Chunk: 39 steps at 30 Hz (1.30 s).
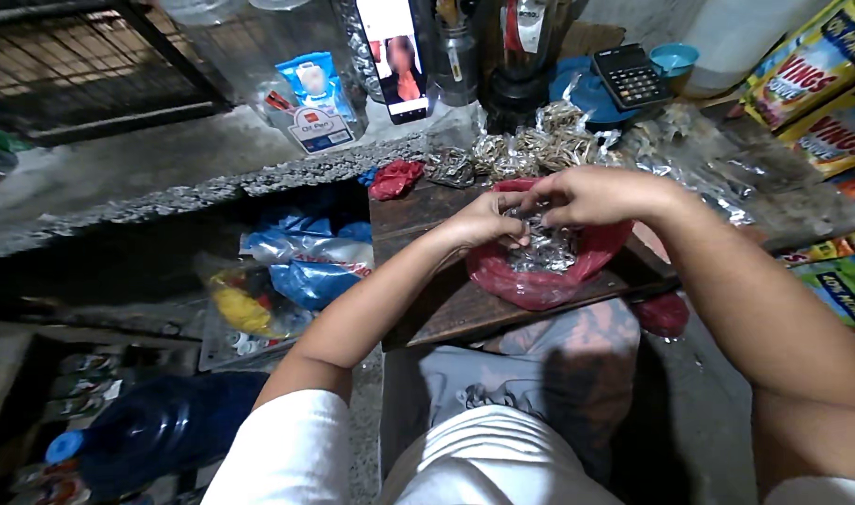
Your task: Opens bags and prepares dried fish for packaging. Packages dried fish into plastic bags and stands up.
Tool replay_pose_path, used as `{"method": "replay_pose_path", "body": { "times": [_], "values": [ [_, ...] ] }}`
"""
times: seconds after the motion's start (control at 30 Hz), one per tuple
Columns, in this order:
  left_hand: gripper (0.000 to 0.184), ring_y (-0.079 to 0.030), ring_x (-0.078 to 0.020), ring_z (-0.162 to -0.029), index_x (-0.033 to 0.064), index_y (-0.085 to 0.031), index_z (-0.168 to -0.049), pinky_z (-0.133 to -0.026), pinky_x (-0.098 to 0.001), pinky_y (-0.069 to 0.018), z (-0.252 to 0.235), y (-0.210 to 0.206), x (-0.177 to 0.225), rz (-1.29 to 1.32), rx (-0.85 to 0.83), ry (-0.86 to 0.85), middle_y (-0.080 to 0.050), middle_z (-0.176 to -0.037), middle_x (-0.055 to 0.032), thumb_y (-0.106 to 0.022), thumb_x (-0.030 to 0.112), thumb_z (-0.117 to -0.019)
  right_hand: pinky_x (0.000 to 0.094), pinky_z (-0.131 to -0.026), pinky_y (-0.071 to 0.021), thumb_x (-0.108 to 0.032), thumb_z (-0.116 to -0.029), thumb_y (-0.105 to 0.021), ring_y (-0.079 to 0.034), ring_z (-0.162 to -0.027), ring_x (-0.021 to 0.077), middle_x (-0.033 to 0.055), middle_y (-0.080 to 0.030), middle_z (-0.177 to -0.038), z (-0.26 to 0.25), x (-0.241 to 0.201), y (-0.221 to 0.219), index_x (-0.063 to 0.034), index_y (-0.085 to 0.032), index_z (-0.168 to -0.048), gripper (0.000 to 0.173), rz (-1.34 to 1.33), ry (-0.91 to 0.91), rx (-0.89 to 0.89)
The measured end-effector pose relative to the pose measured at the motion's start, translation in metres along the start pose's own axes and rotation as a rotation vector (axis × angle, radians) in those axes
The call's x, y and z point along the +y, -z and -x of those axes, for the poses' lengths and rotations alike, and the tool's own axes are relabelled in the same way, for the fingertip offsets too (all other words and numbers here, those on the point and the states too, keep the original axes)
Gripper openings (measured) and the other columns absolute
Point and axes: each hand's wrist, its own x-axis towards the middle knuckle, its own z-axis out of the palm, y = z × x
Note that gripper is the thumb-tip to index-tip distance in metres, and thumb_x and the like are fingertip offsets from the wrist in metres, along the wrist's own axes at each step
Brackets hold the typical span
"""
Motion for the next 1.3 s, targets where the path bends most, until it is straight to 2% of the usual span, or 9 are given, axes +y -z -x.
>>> {"method": "replay_pose_path", "body": {
  "times": [0.17, 0.3, 0.43, 0.63, 0.73, 0.9, 0.97, 1.07, 1.3],
  "values": [
    [0.060, -0.063, -0.0036, -0.076, -0.0015, -0.044, -0.148, -0.068, -0.0182, -0.0549, 0.004, 0.005, -0.004, 0.008, 0.030, -0.033, -0.060, -0.132, -0.0135, -0.057, -0.010, -0.0905, 0.0594, -0.098, -0.0467, -0.014, -0.1009, -0.064, -0.064, -0.113, 0.0367, 0.0221, -0.067, -0.122, 0.009, 0.014, 0.005, -0.0035, -0.067, -0.128, 0.029, 0.022, -0.014, 0.192],
    [0.062, -0.065, -0.0051, -0.079, -0.0016, -0.043, -0.150, -0.071, -0.0197, -0.0566, 0.007, 0.007, -0.003, 0.041, 0.033, -0.080, -0.057, -0.136, -0.0142, -0.057, -0.011, -0.0899, 0.0657, -0.093, -0.0469, -0.021, -0.1013, -0.066, -0.066, -0.106, 0.0417, 0.0248, -0.068, -0.116, 0.008, 0.026, -0.007, -0.0034, -0.058, -0.138, 0.042, 0.004, -0.158, 0.121],
    [0.063, -0.065, -0.0033, -0.080, -0.0021, -0.042, -0.150, -0.071, -0.0186, -0.0559, 0.011, 0.009, -0.006, 0.065, 0.043, -0.110, -0.058, -0.136, -0.0120, -0.057, -0.012, -0.0892, 0.0506, -0.079, -0.0536, -0.004, -0.1005, -0.061, -0.064, -0.080, 0.0278, 0.0179, -0.066, -0.096, 0.010, 0.025, -0.013, -0.0001, -0.061, -0.130, 0.030, -0.081, -0.110, 0.167],
    [0.061, -0.065, -0.0046, -0.079, -0.0047, -0.042, -0.148, -0.071, -0.0198, -0.0571, 0.015, 0.006, -0.005, 0.081, 0.024, -0.120, -0.064, -0.122, -0.0102, -0.057, -0.011, -0.0893, 0.0461, -0.086, -0.0530, -0.009, -0.0999, -0.063, -0.067, -0.089, 0.0239, 0.0142, -0.071, -0.098, 0.010, -0.002, -0.021, -0.0005, -0.071, -0.113, 0.017, -0.031, 0.136, 0.174],
    [0.059, -0.064, -0.0027, -0.075, -0.0030, -0.044, -0.146, -0.069, -0.0186, -0.0566, 0.024, 0.010, -0.001, 0.106, 0.022, -0.157, -0.067, -0.116, -0.0056, -0.056, -0.011, -0.0891, 0.0437, -0.086, -0.0551, -0.013, -0.1011, -0.061, -0.070, -0.091, 0.0219, 0.0140, -0.073, -0.101, 0.016, -0.005, -0.020, -0.0004, -0.072, -0.112, 0.020, -0.053, 0.267, 0.348],
    [0.063, -0.065, -0.0003, -0.077, 0.0004, -0.043, -0.148, -0.066, -0.0177, -0.0558, 0.053, 0.036, 0.018, 0.095, 0.051, -0.276, -0.061, -0.137, -0.0013, -0.058, -0.003, -0.0867, 0.0202, -0.075, -0.0516, -0.017, -0.1025, -0.056, -0.059, -0.079, -0.0005, 0.0027, -0.067, -0.097, 0.025, 0.016, 0.003, -0.0029, -0.069, -0.111, 0.022, -0.149, 0.238, 0.586],
    [0.063, -0.066, -0.0003, -0.079, 0.0023, -0.046, -0.146, -0.065, -0.0181, -0.0564, 0.064, 0.048, 0.026, 0.051, 0.077, -0.313, -0.061, -0.139, 0.0013, -0.060, 0.001, -0.0854, 0.0319, -0.077, -0.0535, -0.015, -0.1019, -0.057, -0.062, -0.080, 0.0095, 0.0084, -0.068, -0.096, 0.020, 0.027, -0.001, -0.0006, -0.069, -0.111, 0.021, -0.133, 0.184, 0.530],
    [0.063, -0.068, -0.0018, -0.083, 0.0065, -0.050, -0.145, -0.066, -0.0183, -0.0583, 0.079, 0.065, 0.031, 0.077, 0.076, -0.358, -0.064, -0.136, 0.0045, -0.064, 0.002, -0.0834, 0.0606, -0.094, -0.0498, -0.015, -0.1011, -0.063, -0.068, -0.103, 0.0368, 0.0221, -0.071, -0.108, 0.008, 0.032, -0.016, 0.0017, -0.071, -0.117, 0.024, -0.015, 0.019, 0.314],
    [0.063, -0.070, -0.0020, -0.082, 0.0064, -0.053, -0.143, -0.064, -0.0185, -0.0595, 0.085, 0.084, 0.009, 0.083, -0.027, -0.262, -0.066, -0.134, 0.0054, -0.067, 0.002, -0.0824, 0.0691, -0.103, -0.0420, -0.043, -0.0897, -0.078, -0.051, -0.130, 0.0515, 0.0337, -0.050, -0.141, -0.026, 0.038, -0.049, 0.0032, -0.048, -0.148, 0.080, 0.206, -0.226, 0.094]
  ]
}}
